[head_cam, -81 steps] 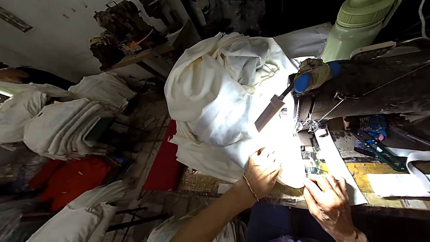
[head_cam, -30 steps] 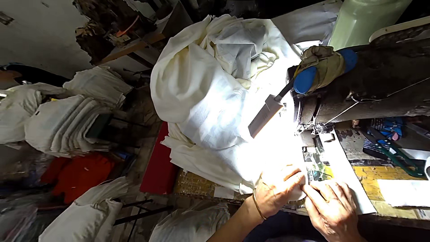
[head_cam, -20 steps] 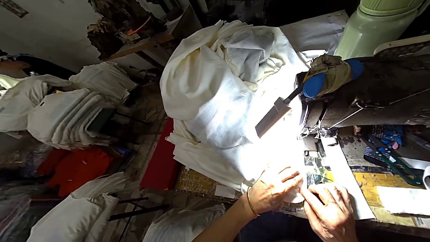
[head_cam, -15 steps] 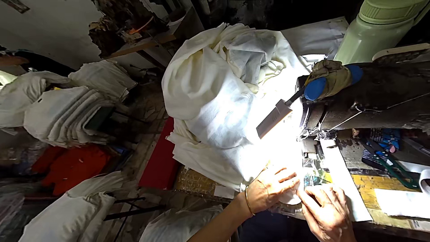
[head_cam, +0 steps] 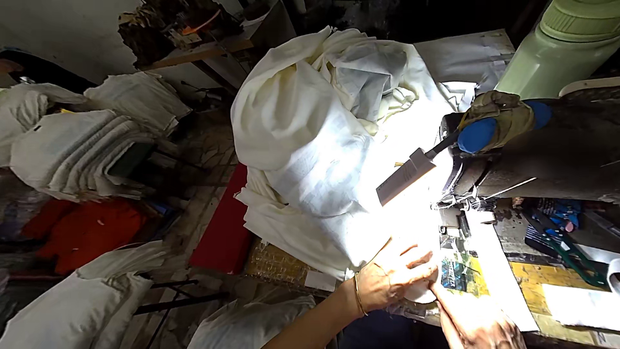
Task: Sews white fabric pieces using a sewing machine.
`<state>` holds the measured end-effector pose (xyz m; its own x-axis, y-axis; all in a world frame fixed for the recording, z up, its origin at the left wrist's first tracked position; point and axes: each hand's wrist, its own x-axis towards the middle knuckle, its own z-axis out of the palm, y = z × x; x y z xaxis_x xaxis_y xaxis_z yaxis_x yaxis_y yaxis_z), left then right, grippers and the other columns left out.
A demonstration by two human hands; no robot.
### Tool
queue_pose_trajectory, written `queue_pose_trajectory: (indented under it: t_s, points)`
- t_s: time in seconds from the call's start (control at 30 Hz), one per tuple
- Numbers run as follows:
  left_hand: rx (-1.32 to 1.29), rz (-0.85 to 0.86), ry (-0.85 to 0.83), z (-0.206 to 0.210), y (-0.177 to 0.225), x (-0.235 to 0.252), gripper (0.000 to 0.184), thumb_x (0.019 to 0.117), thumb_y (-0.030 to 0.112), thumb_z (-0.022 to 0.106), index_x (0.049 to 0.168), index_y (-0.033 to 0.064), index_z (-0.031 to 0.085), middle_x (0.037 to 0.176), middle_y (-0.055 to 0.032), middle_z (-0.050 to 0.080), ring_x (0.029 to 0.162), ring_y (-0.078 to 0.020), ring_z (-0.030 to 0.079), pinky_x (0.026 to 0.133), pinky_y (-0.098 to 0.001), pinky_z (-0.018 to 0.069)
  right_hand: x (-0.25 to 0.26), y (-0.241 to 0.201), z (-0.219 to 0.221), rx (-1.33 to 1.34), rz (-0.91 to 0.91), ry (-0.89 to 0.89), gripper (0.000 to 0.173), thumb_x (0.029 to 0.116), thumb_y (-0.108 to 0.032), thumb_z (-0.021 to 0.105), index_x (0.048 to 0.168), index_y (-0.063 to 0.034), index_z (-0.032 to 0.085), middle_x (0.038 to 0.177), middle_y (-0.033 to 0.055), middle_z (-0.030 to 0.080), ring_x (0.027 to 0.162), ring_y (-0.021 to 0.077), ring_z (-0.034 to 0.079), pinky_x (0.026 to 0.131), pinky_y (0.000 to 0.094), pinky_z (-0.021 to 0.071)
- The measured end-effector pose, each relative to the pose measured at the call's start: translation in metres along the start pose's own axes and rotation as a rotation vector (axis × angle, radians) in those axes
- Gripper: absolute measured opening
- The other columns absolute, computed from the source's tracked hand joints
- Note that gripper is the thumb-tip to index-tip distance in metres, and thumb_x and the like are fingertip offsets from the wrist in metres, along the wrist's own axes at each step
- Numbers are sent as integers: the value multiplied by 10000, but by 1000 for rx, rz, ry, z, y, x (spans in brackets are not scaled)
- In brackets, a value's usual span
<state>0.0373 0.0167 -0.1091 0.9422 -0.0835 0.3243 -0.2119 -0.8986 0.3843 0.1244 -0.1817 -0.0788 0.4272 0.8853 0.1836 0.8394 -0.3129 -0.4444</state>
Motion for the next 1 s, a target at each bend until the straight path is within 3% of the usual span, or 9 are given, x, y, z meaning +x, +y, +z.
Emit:
queue_pose_trajectory:
  t_s: [0.13, 0.23, 0.33, 0.47, 0.63, 0.77, 0.9, 1.0]
  points:
    - [6, -19, -21, -2, -1, 4, 338, 961, 30, 553, 1215, 155, 738, 1292, -68, 694, 1212, -250, 621, 1003, -414, 472, 4, -3, -5, 8, 50, -46, 297, 895, -96, 604, 1125, -39, 781, 737, 134, 721, 640, 324, 694, 583, 471, 526]
    - [-44, -45, -9, -1, -7, 13, 334, 945, 7, 568, 1212, 111, 741, 1270, -81, 704, 1230, -255, 622, 1092, -431, 438, 11, 2, -4, -5, 72, -48, 350, 889, -113, 595, 1185, -39, 766, 683, 133, 695, 606, 335, 678, 558, 476, 523]
    - [-95, -68, -12, 0, -15, 23, 322, 911, -1, 603, 1191, 69, 747, 1272, -116, 693, 1246, -284, 607, 1073, -420, 459, 19, 10, 1, -20, 89, -16, 382, 858, -132, 580, 1178, -45, 770, 690, 142, 691, 589, 347, 677, 523, 490, 524]
    - [-134, -92, 11, 0, -21, 32, 304, 893, -15, 630, 1164, 45, 753, 1300, -145, 677, 1290, -306, 581, 1114, -434, 423, 30, 15, 7, -54, 106, 74, 354, 874, -185, 549, 1089, -39, 790, 673, 150, 679, 583, 353, 677, 504, 497, 508]
    - [-148, -71, 19, 0, -24, 34, 289, 884, -23, 633, 1139, 39, 755, 1282, -149, 678, 1273, -301, 586, 1105, -410, 434, 35, 13, 4, -72, 108, 49, 343, 876, -198, 544, 1049, -25, 784, 630, 138, 648, 550, 344, 660, 475, 479, 488]
    - [-181, -50, 33, 2, -33, 37, 290, 895, -40, 609, 1142, 14, 751, 1276, -177, 680, 1261, -306, 604, 1111, -395, 434, 40, 13, 4, -18, 174, 57, 329, 895, -212, 563, 1026, -5, 782, 670, 151, 677, 594, 343, 680, 527, 492, 514]
    - [-268, -95, -31, -3, -45, 44, 324, 929, -39, 589, 1227, -17, 715, 1336, -223, 636, 1339, -345, 542, 1160, -425, 386, 52, 13, 5, 53, 270, 68, 329, 893, -236, 562, 949, -1, 786, 652, 143, 669, 606, 329, 676, 564, 509, 517]
    - [-354, -126, -109, -11, -55, 53, 374, 930, -36, 602, 1299, -53, 658, 1329, -241, 621, 1270, -319, 581, 1104, -391, 427, 62, 16, 8, 68, 268, 102, 347, 883, -254, 561, 901, 23, 769, 660, 156, 669, 618, 338, 679, 577, 514, 521]
